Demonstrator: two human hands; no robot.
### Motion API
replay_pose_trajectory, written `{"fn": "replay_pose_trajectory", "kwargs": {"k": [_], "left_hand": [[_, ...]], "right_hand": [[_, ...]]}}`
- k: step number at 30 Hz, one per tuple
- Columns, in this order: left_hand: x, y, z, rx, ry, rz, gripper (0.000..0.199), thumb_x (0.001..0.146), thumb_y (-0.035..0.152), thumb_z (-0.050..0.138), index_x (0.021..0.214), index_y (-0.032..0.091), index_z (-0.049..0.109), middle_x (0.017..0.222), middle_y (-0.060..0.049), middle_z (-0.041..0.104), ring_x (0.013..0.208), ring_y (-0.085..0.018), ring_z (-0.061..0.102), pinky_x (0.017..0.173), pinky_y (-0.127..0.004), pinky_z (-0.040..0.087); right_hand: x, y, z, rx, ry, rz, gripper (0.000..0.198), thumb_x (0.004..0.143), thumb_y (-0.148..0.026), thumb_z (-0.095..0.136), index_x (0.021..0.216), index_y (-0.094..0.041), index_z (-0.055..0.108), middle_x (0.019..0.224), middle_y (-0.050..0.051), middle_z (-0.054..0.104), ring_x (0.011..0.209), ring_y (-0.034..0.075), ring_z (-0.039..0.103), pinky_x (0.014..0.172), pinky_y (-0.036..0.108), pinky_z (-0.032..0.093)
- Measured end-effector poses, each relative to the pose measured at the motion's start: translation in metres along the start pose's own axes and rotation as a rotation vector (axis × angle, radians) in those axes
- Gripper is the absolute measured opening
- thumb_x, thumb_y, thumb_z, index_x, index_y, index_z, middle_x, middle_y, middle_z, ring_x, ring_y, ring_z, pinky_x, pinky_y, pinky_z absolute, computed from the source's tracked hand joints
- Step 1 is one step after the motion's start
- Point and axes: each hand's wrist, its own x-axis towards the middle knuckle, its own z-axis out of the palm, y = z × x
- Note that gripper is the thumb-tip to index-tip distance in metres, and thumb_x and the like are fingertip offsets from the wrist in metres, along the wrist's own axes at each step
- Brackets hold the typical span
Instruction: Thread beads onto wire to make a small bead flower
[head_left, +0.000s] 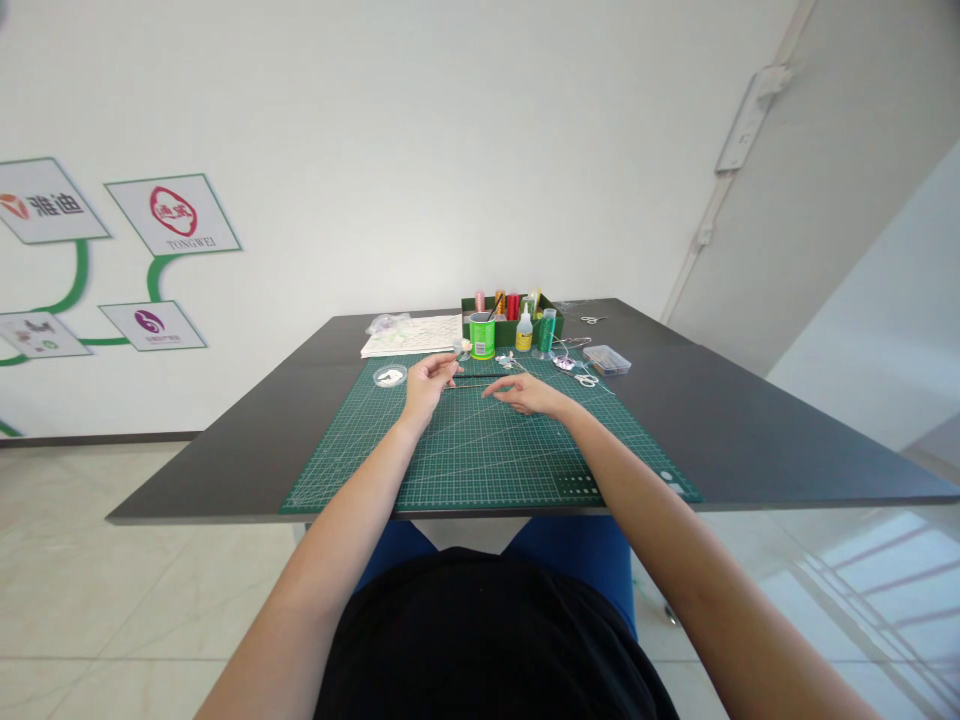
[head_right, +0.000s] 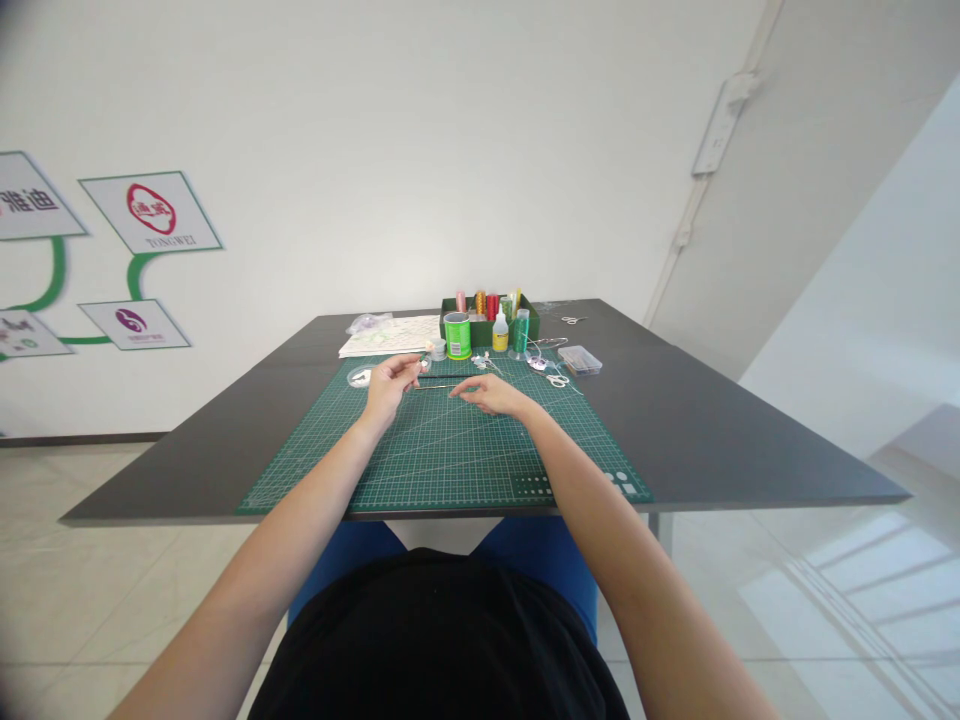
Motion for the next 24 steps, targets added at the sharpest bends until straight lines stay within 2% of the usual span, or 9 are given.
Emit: {"fn": "replay_pose_trajectory", "kwargs": {"k": [8, 20, 24], "left_hand": [[0.0047, -0.0058, -0.0055, 0.146, 0.092, 0.059, 0.033, 0.076, 0.037, 0.075, 0.097, 0.012, 0.074, 0.081, -0.008, 0.076, 0.060, -0.014, 0.062, 0.059, -0.027, 0.052], [0.0035, -0.0056, -0.0079, 0.323, 0.139, 0.077, 0.019, 0.082, 0.024, 0.069, 0.096, 0.014, 0.075, 0.080, -0.007, 0.075, 0.065, -0.015, 0.065, 0.058, -0.024, 0.050], [0.0045, -0.0080, -0.0101, 0.377, 0.129, 0.069, 0.017, 0.082, 0.018, 0.066, 0.095, 0.014, 0.075, 0.080, -0.006, 0.075, 0.064, -0.015, 0.065, 0.057, -0.024, 0.050]], "right_hand": [[-0.0030, -0.0046, 0.0014, 0.023, -0.112, -0.002, 0.045, 0.087, -0.039, 0.065, 0.119, -0.007, 0.068, 0.044, -0.012, 0.031, 0.039, 0.007, 0.025, 0.040, 0.021, 0.020], [-0.0045, -0.0055, 0.0013, 0.116, -0.282, -0.007, 0.040, 0.085, -0.039, 0.069, 0.108, -0.007, 0.074, 0.045, -0.010, 0.036, 0.040, 0.005, 0.028, 0.042, 0.021, 0.020], [-0.0063, -0.0095, 0.0022, 0.174, -0.296, -0.031, 0.039, 0.085, -0.037, 0.071, 0.108, -0.006, 0.074, 0.043, -0.010, 0.037, 0.040, 0.005, 0.026, 0.042, 0.021, 0.018]]}}
